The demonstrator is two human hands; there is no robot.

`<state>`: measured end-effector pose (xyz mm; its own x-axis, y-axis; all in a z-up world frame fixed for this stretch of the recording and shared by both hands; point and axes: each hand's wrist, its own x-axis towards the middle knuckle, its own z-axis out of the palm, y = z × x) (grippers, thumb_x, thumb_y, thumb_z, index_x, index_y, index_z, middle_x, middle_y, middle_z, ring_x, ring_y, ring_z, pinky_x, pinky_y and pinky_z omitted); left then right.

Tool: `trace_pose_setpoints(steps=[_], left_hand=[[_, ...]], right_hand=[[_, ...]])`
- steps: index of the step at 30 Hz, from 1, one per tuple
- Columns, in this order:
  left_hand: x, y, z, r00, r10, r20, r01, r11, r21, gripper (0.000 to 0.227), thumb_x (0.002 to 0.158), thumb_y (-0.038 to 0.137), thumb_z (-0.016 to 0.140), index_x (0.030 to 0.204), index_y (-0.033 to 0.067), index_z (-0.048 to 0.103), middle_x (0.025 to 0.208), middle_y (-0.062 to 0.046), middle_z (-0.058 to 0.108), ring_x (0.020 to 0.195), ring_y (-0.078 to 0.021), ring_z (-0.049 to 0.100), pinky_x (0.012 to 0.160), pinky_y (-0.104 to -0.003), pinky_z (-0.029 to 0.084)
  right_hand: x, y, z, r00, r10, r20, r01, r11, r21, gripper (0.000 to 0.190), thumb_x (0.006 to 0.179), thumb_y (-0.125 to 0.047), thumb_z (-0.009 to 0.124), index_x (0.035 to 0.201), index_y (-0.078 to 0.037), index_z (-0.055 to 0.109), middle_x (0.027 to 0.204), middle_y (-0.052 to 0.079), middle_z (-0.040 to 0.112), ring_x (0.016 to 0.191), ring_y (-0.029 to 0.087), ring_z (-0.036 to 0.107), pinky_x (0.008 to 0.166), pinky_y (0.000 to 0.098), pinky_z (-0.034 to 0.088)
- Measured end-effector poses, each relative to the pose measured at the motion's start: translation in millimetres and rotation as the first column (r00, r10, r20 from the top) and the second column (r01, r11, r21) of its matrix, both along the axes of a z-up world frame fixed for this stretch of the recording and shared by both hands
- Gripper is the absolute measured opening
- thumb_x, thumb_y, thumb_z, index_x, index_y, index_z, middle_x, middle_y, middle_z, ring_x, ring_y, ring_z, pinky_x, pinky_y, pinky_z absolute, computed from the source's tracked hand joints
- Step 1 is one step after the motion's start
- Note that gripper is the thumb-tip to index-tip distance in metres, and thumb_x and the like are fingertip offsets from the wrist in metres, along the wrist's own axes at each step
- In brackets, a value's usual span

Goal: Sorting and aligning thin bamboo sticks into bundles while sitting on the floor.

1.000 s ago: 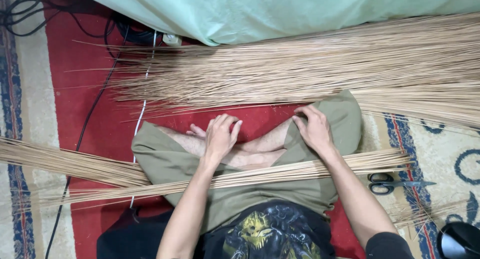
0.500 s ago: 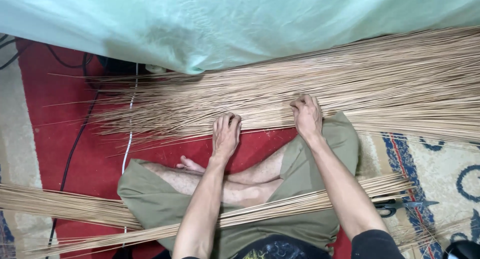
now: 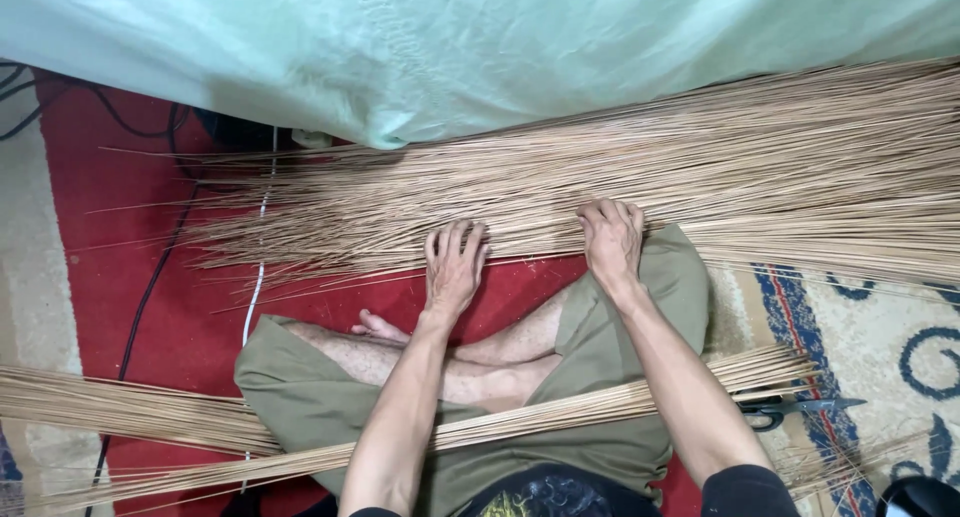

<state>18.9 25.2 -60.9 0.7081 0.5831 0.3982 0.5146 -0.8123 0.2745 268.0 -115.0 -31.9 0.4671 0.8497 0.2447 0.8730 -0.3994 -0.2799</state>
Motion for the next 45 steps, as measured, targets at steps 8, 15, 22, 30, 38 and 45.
trace_pose_setpoints(steps=[8,15,22,30,38,45], left_hand=[[-13.8,-14.0,30.6,0.994,-0.109,0.02,0.107,0.991,0.082,0.018,0.105,0.028,0.055,0.118,0.0225,0.066,0.09,0.002,0.057,0.093,-0.0167,0.064,0.097,-0.04,0.046],[-71.9,-31.3,80.0,0.998,-0.055,0.013,0.052,0.979,0.196,0.015,0.104,0.032,0.058,0.111,0.0237,0.069,0.081,0.003,0.054,0.082,-0.0178,0.06,0.082,-0.036,0.048],[-170.4,-30.9,114.2,0.991,0.123,-0.043,-0.111,0.971,0.212,0.018,0.102,0.027,0.059,0.116,0.0221,0.069,0.092,0.003,0.063,0.094,-0.0155,0.06,0.096,-0.04,0.04],[-188.0,-70.2,150.2,0.981,0.189,0.034,-0.192,0.958,0.214,0.022,0.102,0.029,0.061,0.12,0.0204,0.07,0.101,-0.001,0.066,0.102,-0.0172,0.063,0.108,-0.048,0.035],[-164.8,-136.2,158.1,0.996,-0.086,-0.003,0.086,0.996,0.002,0.031,0.1,0.023,0.061,0.13,0.021,0.063,0.093,0.001,0.06,0.086,-0.0182,0.063,0.086,-0.038,0.047],[-215.0,-138.1,150.3,0.989,-0.082,-0.122,0.052,0.973,-0.226,0.024,0.1,0.022,0.055,0.119,0.0318,0.067,0.089,0.006,0.06,0.085,-0.0171,0.062,0.075,-0.032,0.046]], right_hand=[[-22.5,-36.7,44.7,0.998,0.059,-0.018,-0.058,0.996,0.069,0.01,0.105,-0.025,0.062,0.113,-0.025,0.068,0.102,-0.004,0.067,0.111,0.016,0.064,0.115,0.0447,0.032],[1.3,-71.8,46.9,0.998,0.055,0.016,-0.056,0.997,0.056,0.015,0.1,-0.018,0.066,0.113,-0.025,0.069,0.104,-0.003,0.066,0.115,0.02,0.06,0.11,0.0463,0.038],[31.2,-96.7,56.9,0.999,-0.016,0.033,0.011,0.989,0.151,0.015,0.098,-0.014,0.071,0.11,-0.023,0.073,0.103,-0.002,0.066,0.11,0.022,0.062,0.104,0.0434,0.042],[-22.7,-97.3,97.6,0.988,0.067,0.136,-0.094,0.975,0.202,0.011,0.099,-0.022,0.074,0.107,-0.03,0.076,0.103,-0.006,0.069,0.11,0.016,0.063,0.108,0.0387,0.036],[-115.1,-123.1,99.7,0.973,0.229,0.028,-0.23,0.953,0.199,0.017,0.089,-0.021,0.076,0.103,-0.03,0.076,0.096,-0.007,0.07,0.101,0.015,0.067,0.111,0.044,0.035],[-142.4,-157.0,114.3,0.948,0.246,-0.199,-0.21,0.96,0.188,0.014,0.089,-0.026,0.077,0.103,-0.029,0.075,0.093,-0.009,0.073,0.094,0.013,0.072,0.105,0.0383,0.041]])
